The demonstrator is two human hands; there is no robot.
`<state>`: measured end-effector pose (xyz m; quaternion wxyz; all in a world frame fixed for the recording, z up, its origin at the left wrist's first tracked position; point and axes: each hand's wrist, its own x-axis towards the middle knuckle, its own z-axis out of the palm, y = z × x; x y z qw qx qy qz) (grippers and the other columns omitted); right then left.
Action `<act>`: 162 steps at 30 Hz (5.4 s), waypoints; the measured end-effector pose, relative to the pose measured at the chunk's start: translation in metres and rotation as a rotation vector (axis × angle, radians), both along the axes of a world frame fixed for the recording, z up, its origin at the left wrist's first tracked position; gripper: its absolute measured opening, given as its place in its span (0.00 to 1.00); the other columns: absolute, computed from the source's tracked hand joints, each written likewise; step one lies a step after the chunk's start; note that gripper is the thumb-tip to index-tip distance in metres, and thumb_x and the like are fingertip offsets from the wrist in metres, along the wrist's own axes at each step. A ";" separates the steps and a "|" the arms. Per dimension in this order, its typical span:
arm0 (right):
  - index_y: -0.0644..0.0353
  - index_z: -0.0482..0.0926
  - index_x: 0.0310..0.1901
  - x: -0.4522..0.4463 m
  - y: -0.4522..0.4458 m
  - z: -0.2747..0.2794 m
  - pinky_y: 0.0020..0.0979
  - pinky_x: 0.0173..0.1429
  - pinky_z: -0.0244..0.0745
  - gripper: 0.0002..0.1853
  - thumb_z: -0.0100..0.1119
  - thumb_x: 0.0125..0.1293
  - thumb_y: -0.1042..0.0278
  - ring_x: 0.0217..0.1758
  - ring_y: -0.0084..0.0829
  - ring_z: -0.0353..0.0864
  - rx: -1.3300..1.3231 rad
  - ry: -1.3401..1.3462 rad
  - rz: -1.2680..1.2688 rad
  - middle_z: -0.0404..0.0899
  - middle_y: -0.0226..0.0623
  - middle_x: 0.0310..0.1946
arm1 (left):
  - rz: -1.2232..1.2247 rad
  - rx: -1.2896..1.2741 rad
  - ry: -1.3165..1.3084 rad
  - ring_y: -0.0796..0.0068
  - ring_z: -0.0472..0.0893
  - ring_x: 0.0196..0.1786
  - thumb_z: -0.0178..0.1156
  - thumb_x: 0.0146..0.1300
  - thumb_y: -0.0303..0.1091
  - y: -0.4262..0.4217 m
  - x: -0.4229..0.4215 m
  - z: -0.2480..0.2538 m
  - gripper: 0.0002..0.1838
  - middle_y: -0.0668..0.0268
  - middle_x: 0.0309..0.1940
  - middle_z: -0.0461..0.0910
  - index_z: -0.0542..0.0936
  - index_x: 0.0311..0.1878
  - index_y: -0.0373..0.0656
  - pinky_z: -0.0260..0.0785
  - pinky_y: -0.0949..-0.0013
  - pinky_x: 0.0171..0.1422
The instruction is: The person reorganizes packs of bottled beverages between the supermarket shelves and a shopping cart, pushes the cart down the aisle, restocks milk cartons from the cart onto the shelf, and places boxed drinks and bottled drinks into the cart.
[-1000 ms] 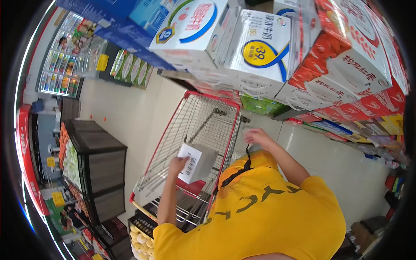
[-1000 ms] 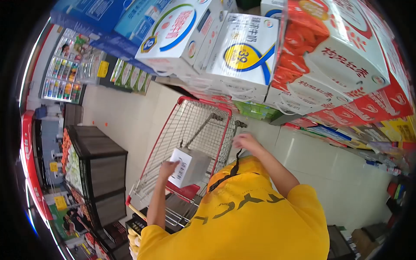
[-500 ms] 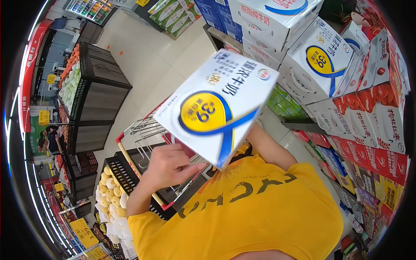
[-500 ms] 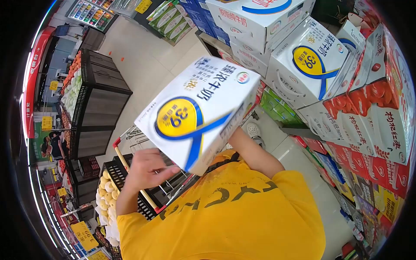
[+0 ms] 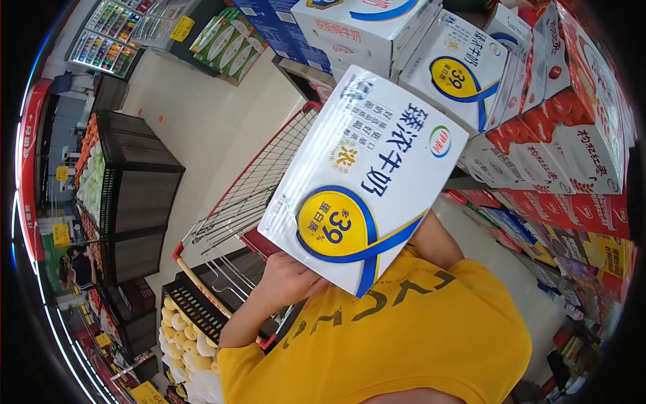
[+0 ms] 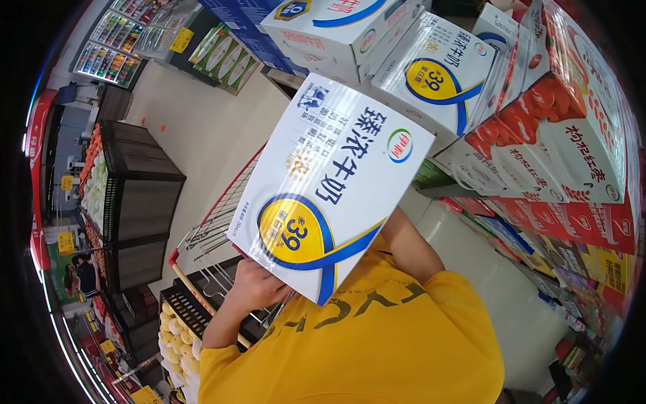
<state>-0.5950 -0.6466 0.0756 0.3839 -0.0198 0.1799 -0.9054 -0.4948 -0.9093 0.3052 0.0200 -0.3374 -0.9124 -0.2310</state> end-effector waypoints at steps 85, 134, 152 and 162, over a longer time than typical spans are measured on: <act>0.67 0.71 0.60 -0.088 0.079 0.149 0.32 0.61 0.72 0.19 0.49 0.68 0.73 0.56 0.27 0.77 0.663 0.356 -0.470 0.77 0.37 0.54 | -0.062 0.066 0.102 0.56 0.79 0.24 0.65 0.58 0.50 0.205 -0.243 0.017 0.19 0.57 0.19 0.79 0.85 0.29 0.41 0.72 0.60 0.31; 0.43 0.61 0.70 0.046 -0.009 -0.069 0.57 0.76 0.41 0.41 0.63 0.52 0.69 0.79 0.47 0.42 1.572 1.619 0.890 0.51 0.43 0.73 | 0.977 -0.090 -0.762 0.40 0.79 0.41 0.55 0.67 0.48 0.059 0.103 -0.317 0.18 0.42 0.35 0.80 0.71 0.46 0.41 0.70 0.45 0.45; 0.47 0.61 0.69 0.095 0.127 -0.095 0.53 0.77 0.39 0.42 0.66 0.49 0.65 0.80 0.46 0.33 1.761 1.377 0.895 0.48 0.48 0.72 | 0.848 -0.006 -0.902 0.38 0.79 0.39 0.52 0.69 0.49 0.196 0.175 -0.318 0.19 0.43 0.32 0.80 0.70 0.44 0.40 0.70 0.45 0.43; 0.52 0.60 0.67 0.141 0.159 -0.108 0.56 0.76 0.42 0.44 0.67 0.45 0.63 0.80 0.47 0.29 1.940 1.261 0.819 0.44 0.55 0.73 | 0.825 0.043 -0.819 0.38 0.79 0.43 0.53 0.67 0.51 0.234 0.203 -0.325 0.21 0.41 0.35 0.80 0.70 0.44 0.40 0.70 0.43 0.47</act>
